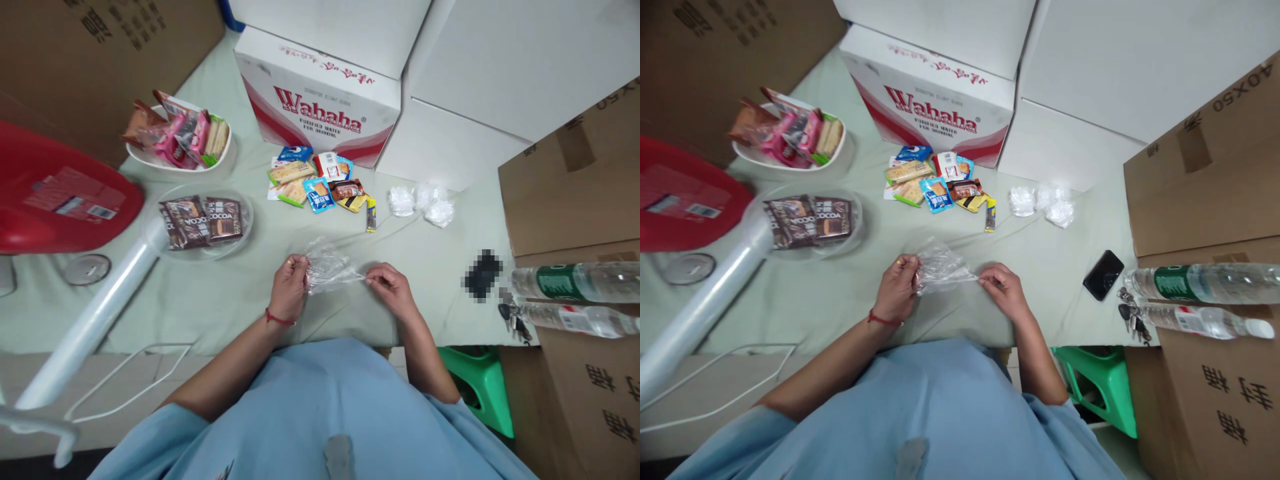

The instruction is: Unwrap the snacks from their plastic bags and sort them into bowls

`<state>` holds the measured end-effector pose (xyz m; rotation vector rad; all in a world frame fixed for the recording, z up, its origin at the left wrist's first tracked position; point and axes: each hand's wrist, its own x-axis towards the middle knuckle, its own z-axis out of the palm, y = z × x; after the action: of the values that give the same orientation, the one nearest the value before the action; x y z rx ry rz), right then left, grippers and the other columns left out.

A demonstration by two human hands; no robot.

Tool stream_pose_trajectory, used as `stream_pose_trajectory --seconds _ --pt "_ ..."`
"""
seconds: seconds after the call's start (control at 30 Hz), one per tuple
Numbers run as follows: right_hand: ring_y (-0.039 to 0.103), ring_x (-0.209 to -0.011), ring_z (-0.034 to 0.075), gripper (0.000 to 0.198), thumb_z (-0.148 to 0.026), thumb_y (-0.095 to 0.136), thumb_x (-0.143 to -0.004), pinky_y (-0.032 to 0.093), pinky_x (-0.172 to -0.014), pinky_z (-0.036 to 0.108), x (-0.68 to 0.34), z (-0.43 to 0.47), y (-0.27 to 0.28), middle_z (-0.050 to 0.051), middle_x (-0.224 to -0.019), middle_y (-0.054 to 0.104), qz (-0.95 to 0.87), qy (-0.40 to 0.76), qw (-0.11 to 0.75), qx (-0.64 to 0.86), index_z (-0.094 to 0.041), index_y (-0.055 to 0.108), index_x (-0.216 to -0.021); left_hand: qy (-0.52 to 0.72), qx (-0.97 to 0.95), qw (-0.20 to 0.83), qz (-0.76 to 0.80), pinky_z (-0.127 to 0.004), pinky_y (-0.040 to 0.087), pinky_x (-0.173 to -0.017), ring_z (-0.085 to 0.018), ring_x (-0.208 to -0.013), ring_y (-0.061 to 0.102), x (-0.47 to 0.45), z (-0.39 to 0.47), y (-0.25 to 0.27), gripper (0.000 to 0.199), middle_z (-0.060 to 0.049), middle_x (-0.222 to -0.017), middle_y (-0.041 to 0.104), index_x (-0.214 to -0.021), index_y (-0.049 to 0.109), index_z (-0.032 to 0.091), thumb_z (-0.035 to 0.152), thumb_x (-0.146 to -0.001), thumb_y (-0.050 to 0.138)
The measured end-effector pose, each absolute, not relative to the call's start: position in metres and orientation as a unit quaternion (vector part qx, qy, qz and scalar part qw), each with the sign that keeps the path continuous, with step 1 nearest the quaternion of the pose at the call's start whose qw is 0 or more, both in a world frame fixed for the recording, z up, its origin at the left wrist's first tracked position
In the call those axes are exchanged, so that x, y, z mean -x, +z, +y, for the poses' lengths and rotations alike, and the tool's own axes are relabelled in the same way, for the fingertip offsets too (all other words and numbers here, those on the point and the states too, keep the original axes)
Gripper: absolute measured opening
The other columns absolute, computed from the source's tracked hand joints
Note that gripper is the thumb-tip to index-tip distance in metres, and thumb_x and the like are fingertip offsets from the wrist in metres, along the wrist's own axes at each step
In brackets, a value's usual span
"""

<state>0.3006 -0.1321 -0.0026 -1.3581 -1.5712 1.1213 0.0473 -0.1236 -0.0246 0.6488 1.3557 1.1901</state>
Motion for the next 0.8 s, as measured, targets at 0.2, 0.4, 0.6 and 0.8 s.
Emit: stream_pose_trajectory --seconds 0.2,0.4,0.6,0.8 --pt "0.053 -0.069 0.016 0.013 -0.037 0.073 -0.091 0.043 -0.069 0.03 -0.308 -0.128 -0.008 0.001 -0.08 0.066 -0.585 0.4 0.375 0.598 -0.026 0.078 -0.087 0.553 -0.269 0.534 0.58 -0.026 0.032 -0.052 -0.011 -0.055 0.04 -0.047 -0.121 -0.021 0.046 0.006 -0.063 0.047 -0.081 0.054 0.024 0.066 -0.083 0.073" --pt "0.053 -0.072 0.017 0.017 -0.043 0.078 -0.088 0.042 -0.068 0.03 -0.31 -0.129 0.012 0.002 -0.081 0.066 -0.572 0.445 0.397 0.563 -0.026 0.078 -0.086 0.572 -0.218 0.527 0.589 -0.024 0.027 -0.045 -0.01 -0.052 0.037 -0.039 -0.116 -0.022 0.046 0.006 -0.065 0.046 -0.083 0.049 0.025 0.064 -0.083 0.073" --pt "0.064 -0.085 0.019 0.041 -0.061 0.085 -0.077 0.055 -0.082 0.036 -0.302 -0.125 0.016 0.003 -0.1 0.072 -0.36 0.571 0.52 0.523 -0.028 0.07 -0.096 0.588 -0.191 0.537 0.574 -0.021 0.027 -0.043 -0.009 -0.053 0.04 -0.039 -0.115 -0.019 0.047 0.006 -0.066 0.048 -0.083 0.048 0.025 0.062 -0.08 0.077" --pt "0.069 -0.081 0.018 0.087 -0.053 0.096 -0.062 0.06 -0.072 0.034 -0.263 -0.123 -0.001 0.001 -0.108 0.073 -0.277 0.7 0.442 0.488 -0.036 0.055 -0.137 0.591 -0.205 0.523 0.579 -0.022 0.03 -0.043 -0.009 -0.053 0.04 -0.045 -0.117 -0.018 0.049 0.006 -0.067 0.048 -0.083 0.049 0.025 0.065 -0.08 0.076"
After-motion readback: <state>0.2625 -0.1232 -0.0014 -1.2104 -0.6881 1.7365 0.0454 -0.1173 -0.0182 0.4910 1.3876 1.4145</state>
